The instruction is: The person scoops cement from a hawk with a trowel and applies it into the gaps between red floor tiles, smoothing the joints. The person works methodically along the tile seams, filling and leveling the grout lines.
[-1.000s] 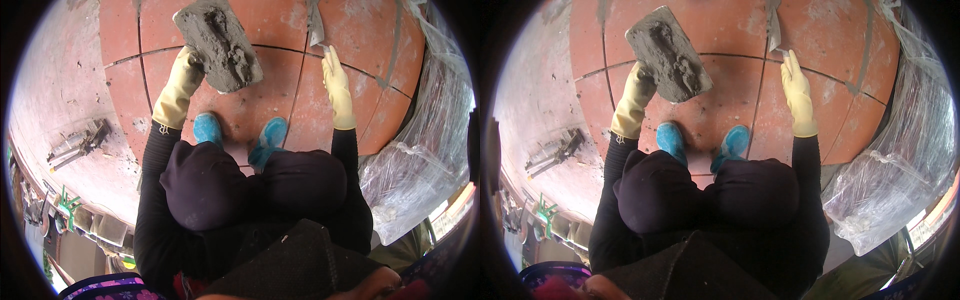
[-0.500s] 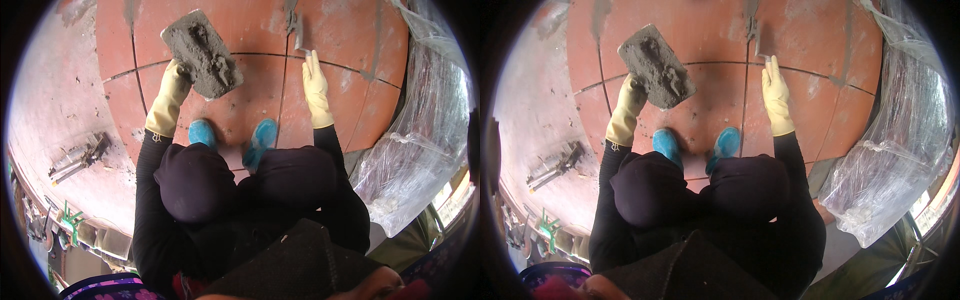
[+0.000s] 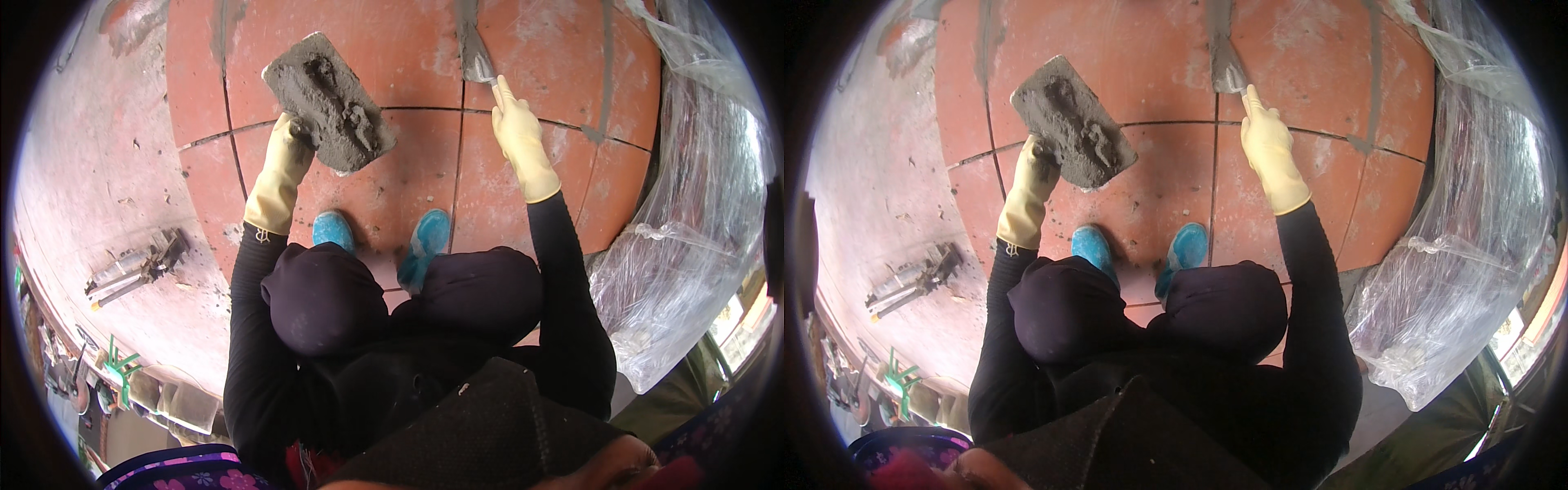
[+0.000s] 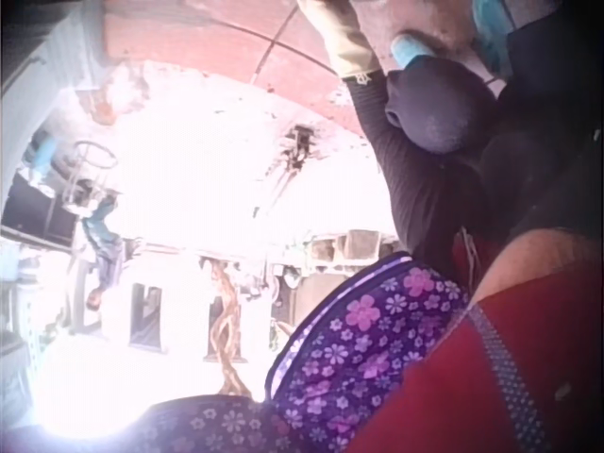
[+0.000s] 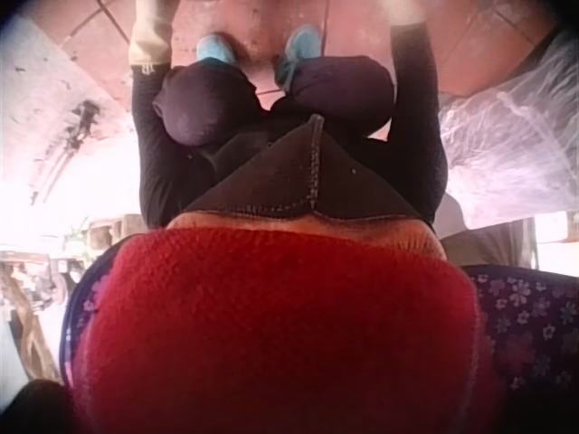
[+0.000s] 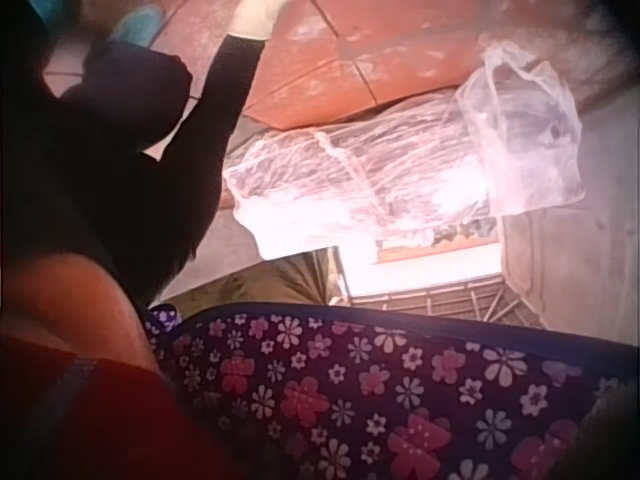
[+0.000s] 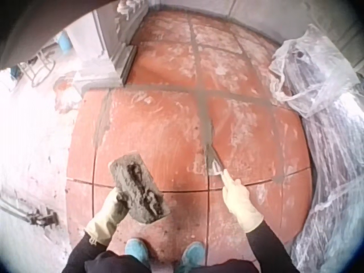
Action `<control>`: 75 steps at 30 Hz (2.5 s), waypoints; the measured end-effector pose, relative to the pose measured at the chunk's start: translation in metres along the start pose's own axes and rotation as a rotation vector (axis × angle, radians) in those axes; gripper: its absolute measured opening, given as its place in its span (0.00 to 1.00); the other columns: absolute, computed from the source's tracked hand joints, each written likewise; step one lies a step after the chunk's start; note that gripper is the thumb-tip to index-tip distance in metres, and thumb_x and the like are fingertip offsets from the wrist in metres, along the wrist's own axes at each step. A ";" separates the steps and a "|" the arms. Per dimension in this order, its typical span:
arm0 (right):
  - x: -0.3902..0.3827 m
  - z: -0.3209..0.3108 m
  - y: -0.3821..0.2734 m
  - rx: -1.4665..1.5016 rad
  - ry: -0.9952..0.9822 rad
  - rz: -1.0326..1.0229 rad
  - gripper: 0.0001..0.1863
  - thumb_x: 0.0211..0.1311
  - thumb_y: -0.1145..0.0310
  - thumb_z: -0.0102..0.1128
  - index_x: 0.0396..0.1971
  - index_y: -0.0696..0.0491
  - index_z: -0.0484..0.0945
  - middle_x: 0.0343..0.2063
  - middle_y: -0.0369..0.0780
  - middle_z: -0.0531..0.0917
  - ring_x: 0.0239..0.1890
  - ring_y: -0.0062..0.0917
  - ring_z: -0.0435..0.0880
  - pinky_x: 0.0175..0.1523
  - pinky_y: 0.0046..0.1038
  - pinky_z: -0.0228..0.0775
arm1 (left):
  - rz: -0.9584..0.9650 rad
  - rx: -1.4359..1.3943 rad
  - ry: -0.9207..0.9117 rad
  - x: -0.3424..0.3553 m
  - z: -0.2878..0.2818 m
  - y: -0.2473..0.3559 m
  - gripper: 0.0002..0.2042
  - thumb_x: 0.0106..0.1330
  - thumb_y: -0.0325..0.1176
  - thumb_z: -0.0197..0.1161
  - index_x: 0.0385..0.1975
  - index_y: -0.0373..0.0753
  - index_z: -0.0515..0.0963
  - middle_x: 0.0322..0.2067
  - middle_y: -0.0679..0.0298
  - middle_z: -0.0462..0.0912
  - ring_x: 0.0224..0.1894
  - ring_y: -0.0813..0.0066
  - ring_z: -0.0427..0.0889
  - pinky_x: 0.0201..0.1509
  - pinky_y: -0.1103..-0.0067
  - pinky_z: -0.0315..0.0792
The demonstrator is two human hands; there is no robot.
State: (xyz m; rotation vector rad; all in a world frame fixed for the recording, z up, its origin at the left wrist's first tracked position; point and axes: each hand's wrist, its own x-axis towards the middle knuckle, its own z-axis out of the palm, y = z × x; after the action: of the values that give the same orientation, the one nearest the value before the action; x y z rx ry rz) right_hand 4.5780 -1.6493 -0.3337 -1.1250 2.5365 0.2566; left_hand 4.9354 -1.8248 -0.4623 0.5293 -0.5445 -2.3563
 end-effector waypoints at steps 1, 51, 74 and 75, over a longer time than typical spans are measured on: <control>0.000 -0.001 -0.007 -0.054 -0.063 0.030 0.34 0.71 0.64 0.50 0.75 0.43 0.52 0.47 0.52 0.82 0.48 0.46 0.83 0.54 0.42 0.75 | -0.007 0.000 0.020 -0.001 -0.001 0.000 0.22 0.62 0.12 0.53 0.57 0.32 0.70 0.44 0.60 0.82 0.46 0.72 0.82 0.53 0.82 0.75; -0.090 0.049 0.020 1.080 -0.256 0.382 0.28 0.74 0.62 0.54 0.72 0.45 0.63 0.26 0.32 0.74 0.20 0.14 0.70 0.25 0.19 0.67 | 0.133 0.161 0.109 -0.022 -0.019 0.005 0.12 0.67 0.22 0.51 0.48 0.34 0.74 0.42 0.61 0.80 0.44 0.71 0.79 0.51 0.76 0.74; -0.102 0.121 0.032 0.277 0.041 0.066 0.36 0.70 0.61 0.53 0.75 0.40 0.51 0.44 0.54 0.81 0.45 0.53 0.81 0.50 0.47 0.73 | 0.340 1.113 0.112 -0.015 0.002 0.011 0.13 0.56 0.09 0.55 0.39 0.31 0.76 0.39 0.59 0.79 0.41 0.67 0.81 0.43 0.79 0.76; -0.103 0.120 0.033 0.267 0.005 0.108 0.36 0.70 0.60 0.53 0.75 0.39 0.51 0.43 0.54 0.81 0.44 0.53 0.81 0.49 0.48 0.73 | 0.389 1.240 0.086 -0.016 0.002 0.011 0.13 0.55 0.08 0.55 0.38 0.31 0.76 0.39 0.59 0.80 0.41 0.67 0.81 0.43 0.79 0.76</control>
State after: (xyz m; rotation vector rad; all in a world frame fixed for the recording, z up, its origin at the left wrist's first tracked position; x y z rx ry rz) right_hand 4.6470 -1.5207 -0.4036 -0.8898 2.5449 -0.0582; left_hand 4.9510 -1.8218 -0.4513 0.9164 -1.8657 -1.3923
